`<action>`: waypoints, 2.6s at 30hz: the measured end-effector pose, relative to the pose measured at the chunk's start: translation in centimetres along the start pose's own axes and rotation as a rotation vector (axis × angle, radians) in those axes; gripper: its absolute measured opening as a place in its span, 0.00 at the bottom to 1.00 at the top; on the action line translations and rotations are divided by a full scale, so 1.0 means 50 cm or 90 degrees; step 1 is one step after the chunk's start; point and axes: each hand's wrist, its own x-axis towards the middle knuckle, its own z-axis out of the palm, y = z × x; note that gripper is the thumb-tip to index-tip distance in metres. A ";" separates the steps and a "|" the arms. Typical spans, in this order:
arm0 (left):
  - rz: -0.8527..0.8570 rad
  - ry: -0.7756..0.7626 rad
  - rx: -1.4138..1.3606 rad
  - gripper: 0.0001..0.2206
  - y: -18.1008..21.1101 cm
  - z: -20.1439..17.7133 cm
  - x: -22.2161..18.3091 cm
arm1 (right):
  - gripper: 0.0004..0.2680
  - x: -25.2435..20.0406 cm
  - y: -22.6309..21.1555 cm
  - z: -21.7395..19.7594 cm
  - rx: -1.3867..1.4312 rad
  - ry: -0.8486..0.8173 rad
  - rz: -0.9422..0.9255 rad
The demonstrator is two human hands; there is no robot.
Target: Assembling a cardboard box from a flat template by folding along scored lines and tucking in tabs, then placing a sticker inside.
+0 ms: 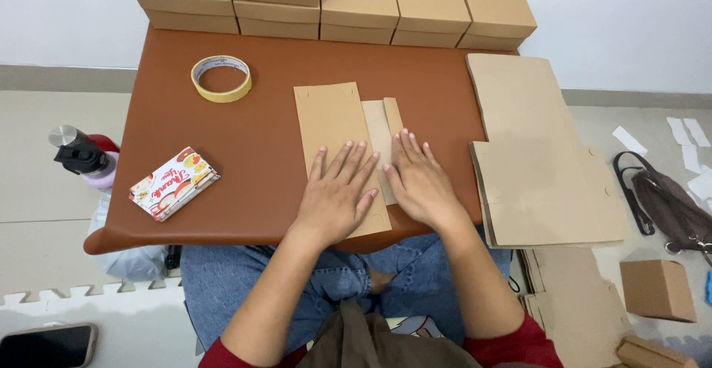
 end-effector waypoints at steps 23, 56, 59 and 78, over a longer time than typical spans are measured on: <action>0.081 0.075 -0.036 0.20 0.018 -0.038 -0.007 | 0.15 -0.104 0.034 0.052 0.019 0.305 0.039; -0.048 0.107 -0.248 0.42 -0.062 -0.097 -0.132 | 0.14 -0.081 -0.132 0.108 0.100 0.344 -0.350; -0.052 0.068 -0.146 0.39 -0.070 -0.077 -0.124 | 0.20 -0.111 -0.117 0.068 0.100 0.186 -0.273; -0.110 0.060 -0.115 0.34 -0.047 -0.085 -0.126 | 0.28 0.077 -0.096 -0.051 0.070 -0.031 -0.143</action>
